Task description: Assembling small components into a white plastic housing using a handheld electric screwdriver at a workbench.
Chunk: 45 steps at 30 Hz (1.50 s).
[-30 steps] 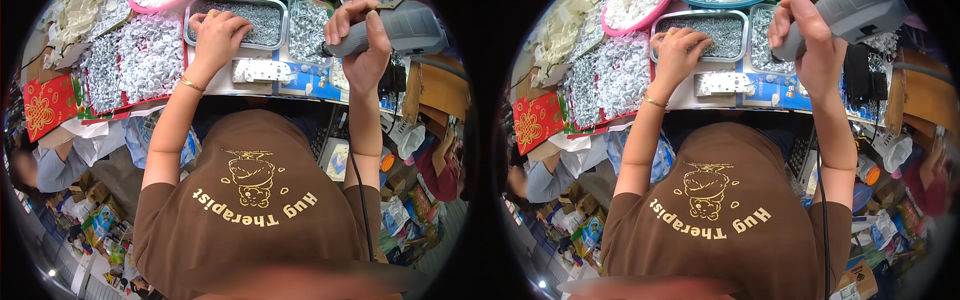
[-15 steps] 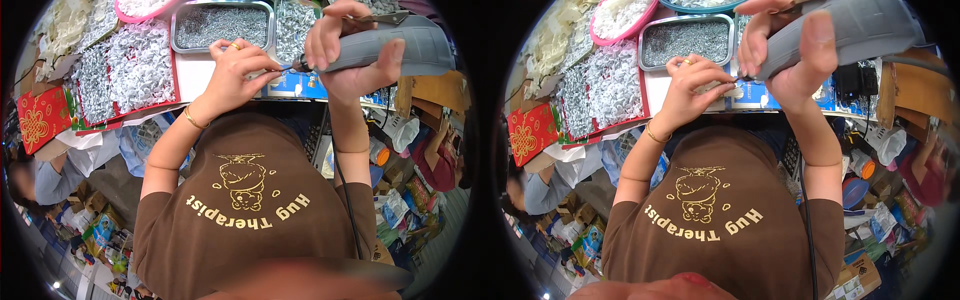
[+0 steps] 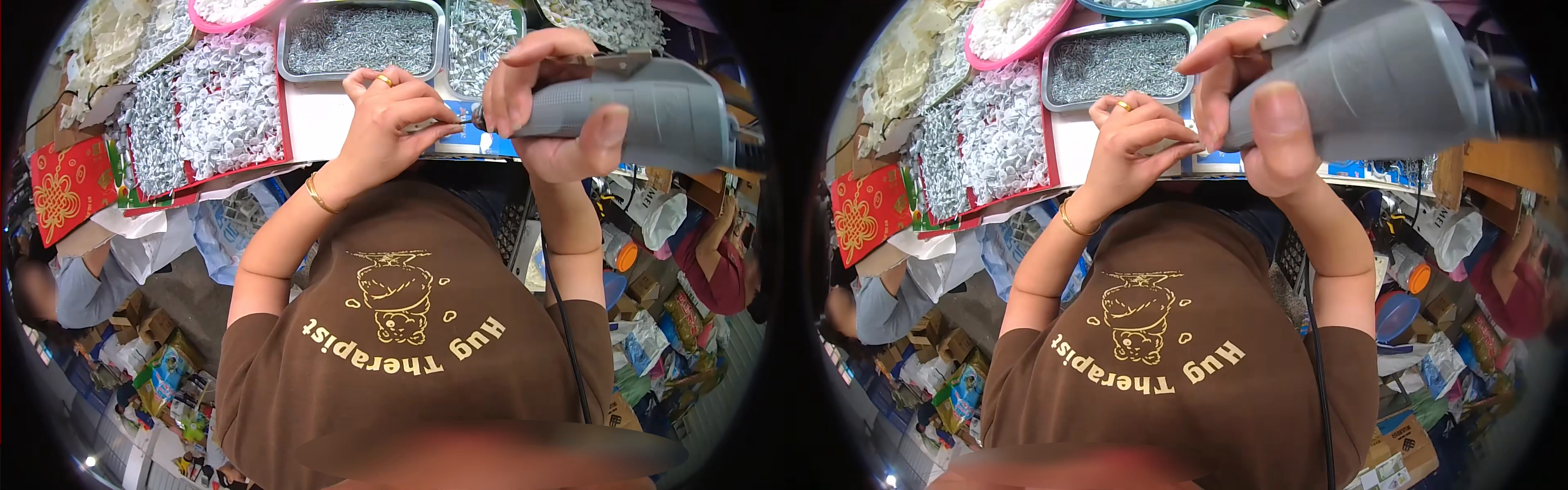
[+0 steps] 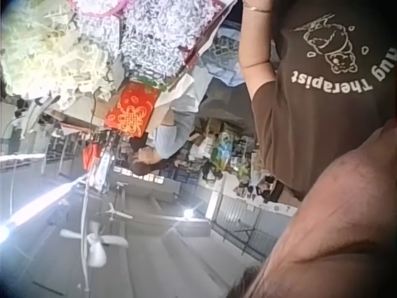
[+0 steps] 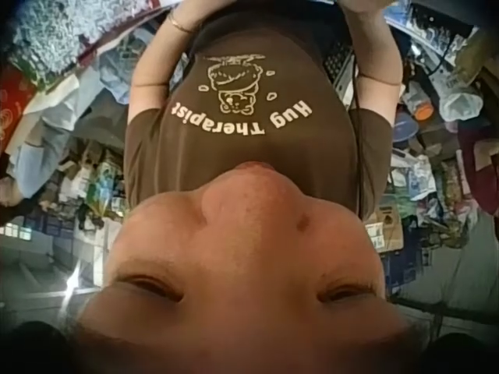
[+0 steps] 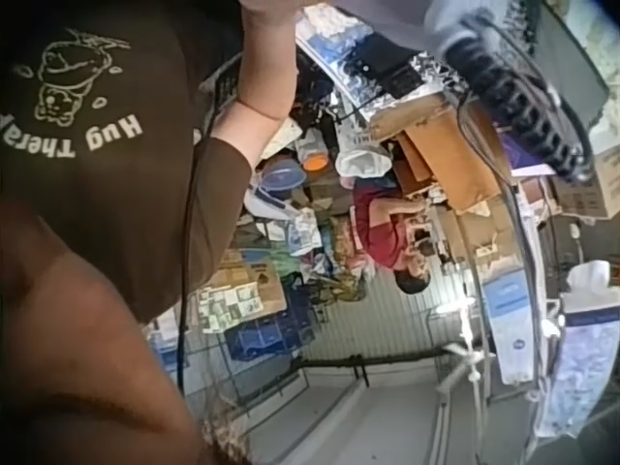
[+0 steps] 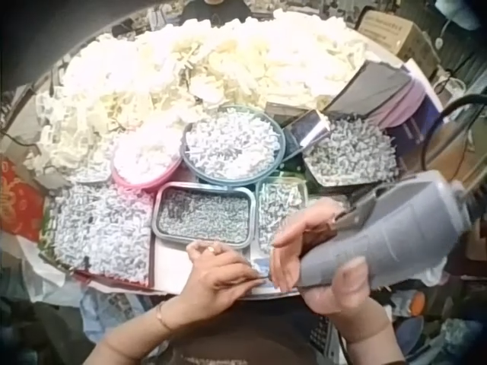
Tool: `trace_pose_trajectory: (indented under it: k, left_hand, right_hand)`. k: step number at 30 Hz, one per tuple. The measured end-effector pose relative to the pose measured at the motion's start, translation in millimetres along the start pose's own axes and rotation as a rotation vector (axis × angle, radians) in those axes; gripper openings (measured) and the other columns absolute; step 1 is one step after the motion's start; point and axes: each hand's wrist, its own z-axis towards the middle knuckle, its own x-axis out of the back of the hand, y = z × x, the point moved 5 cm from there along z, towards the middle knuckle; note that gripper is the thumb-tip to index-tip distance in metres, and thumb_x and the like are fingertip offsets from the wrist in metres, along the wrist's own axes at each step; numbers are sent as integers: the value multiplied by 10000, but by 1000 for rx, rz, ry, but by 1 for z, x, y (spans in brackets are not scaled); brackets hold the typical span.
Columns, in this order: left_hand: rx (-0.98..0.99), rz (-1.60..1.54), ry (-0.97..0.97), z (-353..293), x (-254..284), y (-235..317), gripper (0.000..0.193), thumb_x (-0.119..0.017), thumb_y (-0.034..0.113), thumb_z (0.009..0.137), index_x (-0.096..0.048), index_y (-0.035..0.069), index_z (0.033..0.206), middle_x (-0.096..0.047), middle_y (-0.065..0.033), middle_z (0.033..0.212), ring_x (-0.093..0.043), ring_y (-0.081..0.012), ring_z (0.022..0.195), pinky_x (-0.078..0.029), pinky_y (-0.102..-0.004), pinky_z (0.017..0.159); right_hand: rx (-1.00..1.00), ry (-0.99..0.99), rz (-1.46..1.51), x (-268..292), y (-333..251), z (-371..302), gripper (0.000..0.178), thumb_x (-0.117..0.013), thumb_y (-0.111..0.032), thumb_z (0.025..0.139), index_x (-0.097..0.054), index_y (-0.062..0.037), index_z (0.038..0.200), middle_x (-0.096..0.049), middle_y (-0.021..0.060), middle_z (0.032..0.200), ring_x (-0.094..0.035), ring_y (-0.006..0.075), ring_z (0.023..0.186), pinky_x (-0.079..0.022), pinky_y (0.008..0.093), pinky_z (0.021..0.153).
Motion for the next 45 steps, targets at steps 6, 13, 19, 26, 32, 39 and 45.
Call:
trace_pose_trajectory:
  k: [6, 13, 19, 26, 32, 39, 45]
  left_hand:
    - [-22, 29, -15, -1, 2, 1, 116, -839, 260, 717, -750, 235, 787, -658, 114, 826, -571, -141, 902, -239, -444, 926]
    - [1, -24, -95, -5, -2, 1, 112, -820, 232, 745, -766, 226, 843, -671, 98, 883, -572, -151, 968, -240, -454, 951]
    - [-81, -14, -170, -7, -8, -9, 249, -769, 187, 816, -701, 197, 1055, -685, 36, 1028, -588, -209, 1052, -255, -461, 993]
    - [7, -54, -182, -6, -6, -11, 358, -755, 180, 833, -553, 113, 1120, -690, -8, 1052, -612, -222, 1076, -265, -467, 1003]
    - [45, -31, -197, -7, -8, -12, 402, -770, 193, 818, -509, 97, 1108, -689, -33, 1031, -630, -253, 1041, -277, -472, 986]
    - [64, -38, -178, -6, -9, -11, 416, -773, 178, 812, -489, 89, 1102, -693, -48, 1021, -647, -259, 1027, -281, -478, 977]
    - [85, -74, -208, -9, -7, -16, 433, -766, 137, 807, -506, 100, 1151, -684, -68, 1072, -620, -262, 1078, -275, -474, 981]
  right_hand:
    - [9, -3, 69, 0, 0, -2, 815, -438, -732, 913, -515, 60, 1088, -481, 54, 634, -483, 141, 481, -436, 291, 447]
    - [-1, -20, 43, -3, 5, -6, 786, -481, -708, 913, -520, 61, 1071, -484, 62, 627, -496, 148, 484, -452, 296, 463]
    - [-2, 10, 74, -7, 22, -12, 614, -607, -583, 896, -536, 19, 994, -510, 45, 653, -508, 113, 521, -444, 256, 489]
    - [-99, 9, -47, -14, 19, -14, 707, -601, -722, 853, -487, -25, 896, -474, 48, 641, -490, 146, 534, -448, 276, 507]
    - [-170, -86, -10, -10, 23, -20, 770, -617, -773, 804, -518, -22, 936, -466, 33, 654, -478, 134, 543, -435, 268, 508]
    - [41, 18, 105, -6, 26, -3, 667, -561, -648, 890, -511, 15, 942, -476, 57, 620, -467, 147, 496, -425, 287, 465]
    - [73, -70, 151, -11, 50, 1, 458, -640, -459, 926, -558, -10, 948, -533, 16, 669, -530, 73, 544, -420, 217, 490]
